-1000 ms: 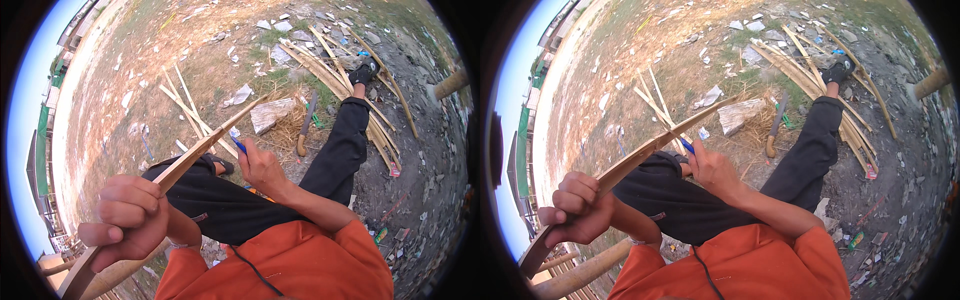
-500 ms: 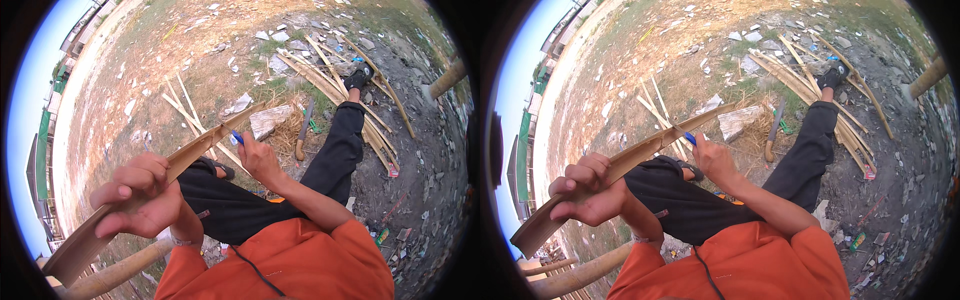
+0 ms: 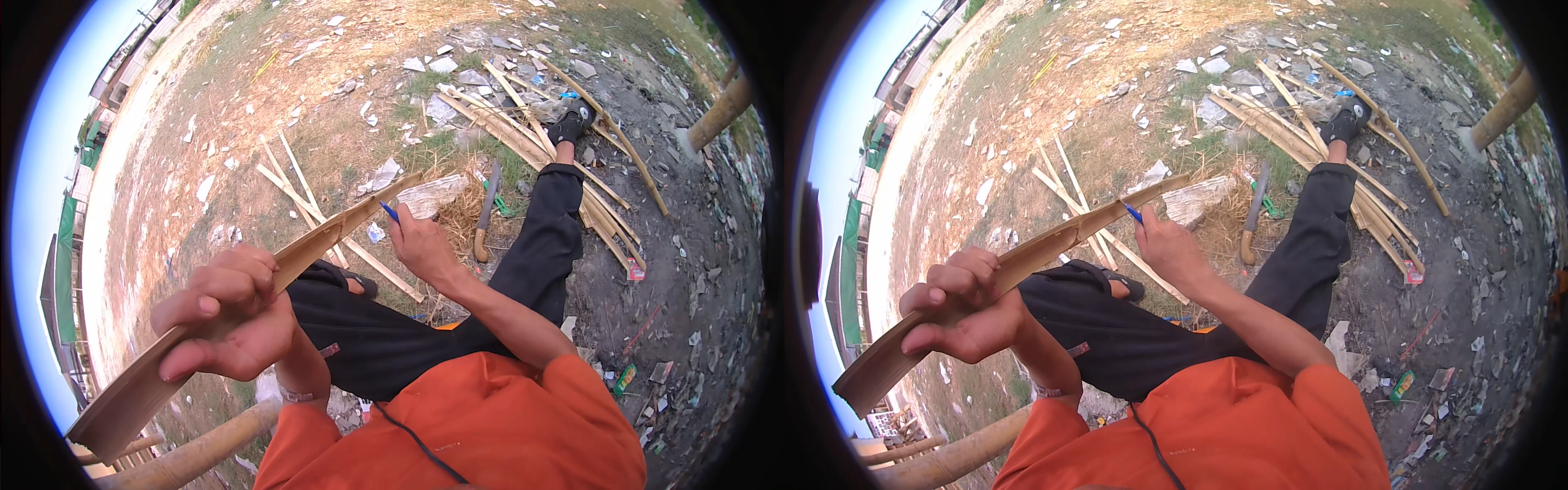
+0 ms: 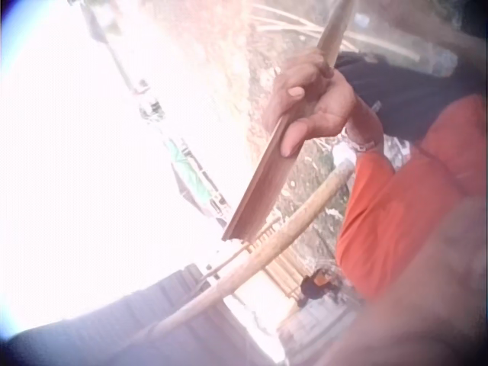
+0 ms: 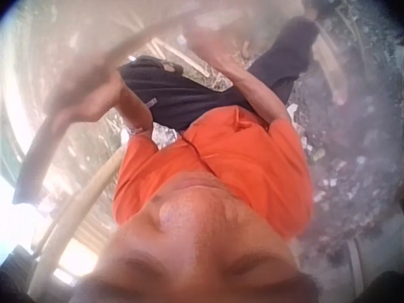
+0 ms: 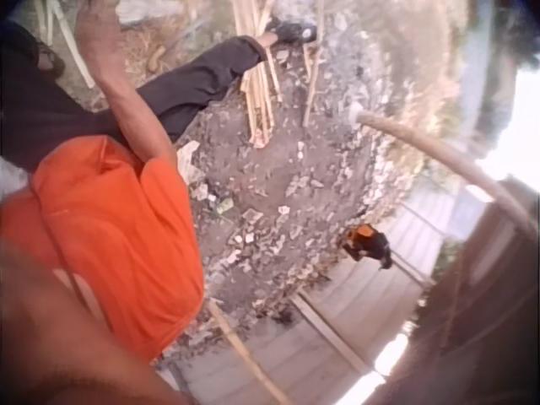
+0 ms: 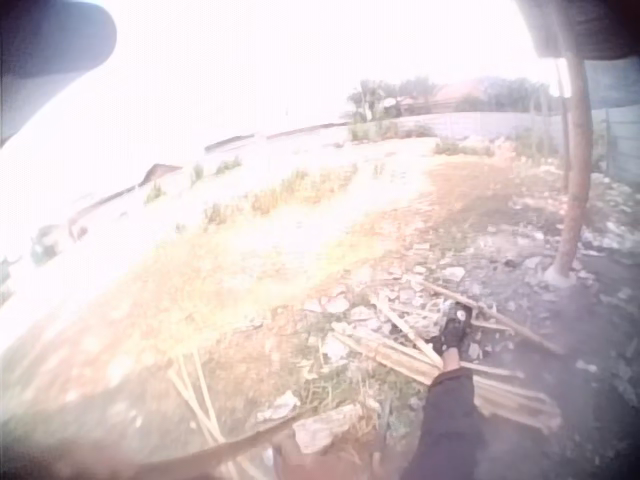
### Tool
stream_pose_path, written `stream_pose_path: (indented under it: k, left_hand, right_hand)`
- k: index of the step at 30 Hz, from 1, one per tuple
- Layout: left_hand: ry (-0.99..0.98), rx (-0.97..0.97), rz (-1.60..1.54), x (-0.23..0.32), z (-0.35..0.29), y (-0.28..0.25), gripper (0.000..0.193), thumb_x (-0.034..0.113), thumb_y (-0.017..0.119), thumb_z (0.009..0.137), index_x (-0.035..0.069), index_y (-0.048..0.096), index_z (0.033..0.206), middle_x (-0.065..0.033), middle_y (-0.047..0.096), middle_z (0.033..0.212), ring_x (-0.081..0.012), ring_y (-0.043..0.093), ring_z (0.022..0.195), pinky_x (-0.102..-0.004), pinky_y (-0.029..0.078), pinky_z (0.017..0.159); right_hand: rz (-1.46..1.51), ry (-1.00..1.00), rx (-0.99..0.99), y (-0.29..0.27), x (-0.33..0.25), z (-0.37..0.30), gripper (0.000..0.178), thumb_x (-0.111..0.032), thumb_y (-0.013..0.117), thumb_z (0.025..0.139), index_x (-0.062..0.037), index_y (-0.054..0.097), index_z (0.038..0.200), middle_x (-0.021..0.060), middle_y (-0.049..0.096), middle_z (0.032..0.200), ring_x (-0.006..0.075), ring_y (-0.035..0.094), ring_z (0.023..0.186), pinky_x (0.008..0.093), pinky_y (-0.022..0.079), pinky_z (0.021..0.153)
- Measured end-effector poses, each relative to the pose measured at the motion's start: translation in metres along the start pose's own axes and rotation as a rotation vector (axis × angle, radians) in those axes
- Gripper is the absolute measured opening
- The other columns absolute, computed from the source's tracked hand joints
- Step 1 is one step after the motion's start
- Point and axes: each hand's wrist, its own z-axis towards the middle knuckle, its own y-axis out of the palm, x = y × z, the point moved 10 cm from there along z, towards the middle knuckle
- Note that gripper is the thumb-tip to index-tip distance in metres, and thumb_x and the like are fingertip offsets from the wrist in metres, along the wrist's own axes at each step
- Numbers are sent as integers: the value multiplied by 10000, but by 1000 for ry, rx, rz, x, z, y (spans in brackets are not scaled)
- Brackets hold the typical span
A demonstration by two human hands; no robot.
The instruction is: The person sits on the ground and uses a knife to shave a long piece of bamboo held in their left hand. They repeatedly scrape the surface of the bamboo to remove the outer layer, rotating the piece to work on different sides.
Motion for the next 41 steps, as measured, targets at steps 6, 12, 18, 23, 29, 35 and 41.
stream_pose_path:
  k: [6,12,18,23,29,35,41]
  left_hand:
    - [-3,-20,-7,3,-1,-4,536,585,205,948,88,402,986,-53,394,606,-154,343,441,-313,348,441]
    - [-12,32,49,0,2,-6,527,584,202,949,98,402,987,-44,387,606,-155,349,444,-305,342,435]
    - [-10,-14,62,3,-1,7,531,588,202,947,98,402,983,-44,383,601,-157,356,447,-304,332,427]
    - [-11,-5,32,3,-1,6,533,590,204,945,95,397,981,-49,387,604,-163,360,448,-311,337,437]
    - [-2,-18,2,2,-1,10,535,582,195,950,86,392,992,-50,388,602,-163,358,452,-316,347,457]
    - [3,-44,-5,3,0,13,530,584,202,946,92,392,1002,-51,396,607,-159,372,445,-317,356,454]
    - [-9,-102,-10,1,0,16,531,594,199,941,102,388,1005,-57,413,621,-164,381,443,-322,368,455]
  right_hand:
    - [165,-189,41,-22,-63,-23,157,-124,534,895,1,440,878,212,514,523,408,550,499,486,415,461]
    - [-1,12,-46,-2,-15,-10,152,-132,520,897,-4,437,895,207,546,561,405,568,524,491,432,470]
    - [215,-137,14,-25,-61,-29,140,-94,532,886,12,441,897,214,521,535,406,556,503,483,415,463]
    - [155,-129,49,-24,-52,-30,133,-93,539,882,-3,443,902,213,522,536,396,562,507,486,415,456]
    - [-48,52,6,-4,8,-19,161,-153,493,907,-7,428,893,220,566,578,425,588,564,517,450,493]
    - [97,-55,15,-11,-25,-22,165,-174,495,909,-24,426,904,224,550,552,434,580,553,535,449,507]
    - [-47,10,26,0,14,-8,168,-164,542,891,-26,456,932,212,551,551,439,564,525,503,451,493]
